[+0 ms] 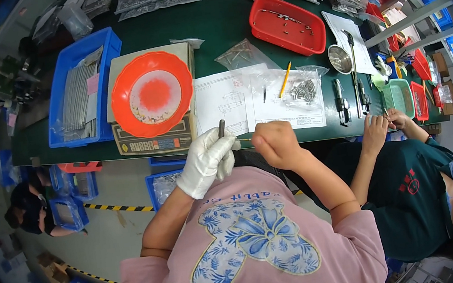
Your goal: The recorder uses tweezers to pick up, inspect, and organize small metal components while referring to technical documents.
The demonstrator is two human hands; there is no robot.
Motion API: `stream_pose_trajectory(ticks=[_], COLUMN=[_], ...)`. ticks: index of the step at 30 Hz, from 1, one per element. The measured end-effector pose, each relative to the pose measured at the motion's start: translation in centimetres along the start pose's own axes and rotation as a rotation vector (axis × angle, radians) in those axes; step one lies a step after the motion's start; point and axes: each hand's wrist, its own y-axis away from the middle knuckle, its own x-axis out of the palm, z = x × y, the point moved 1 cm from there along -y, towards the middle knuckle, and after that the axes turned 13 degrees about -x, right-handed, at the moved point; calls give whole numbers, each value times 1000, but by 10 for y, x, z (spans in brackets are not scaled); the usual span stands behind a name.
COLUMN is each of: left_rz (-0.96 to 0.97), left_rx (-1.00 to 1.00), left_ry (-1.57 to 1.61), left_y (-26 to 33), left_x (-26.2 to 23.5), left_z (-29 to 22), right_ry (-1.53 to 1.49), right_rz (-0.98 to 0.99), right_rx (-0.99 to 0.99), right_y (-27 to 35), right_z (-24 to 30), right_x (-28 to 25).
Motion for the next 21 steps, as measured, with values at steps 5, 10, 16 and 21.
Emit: stream_pose_trajectory(ticks=[5,10,16,21], left_rz=[-50,5,-104,19], left_rx=[-1,-9,88,-72], left_ry=[47,12,-68,20], left_y=[0,-1,-3,-4], left_x=[-3,-2,-4,-9], left_z=[1,-2,-1,-2], right_ry=[72,229,-659,295], right_rz=[-33,57,-62,86], right_rx=[-15,-103,539,-152], right_y=[-11,-7,-5,-11], right_z=[7,2,1,-1], right_x=[-3,0,7,1])
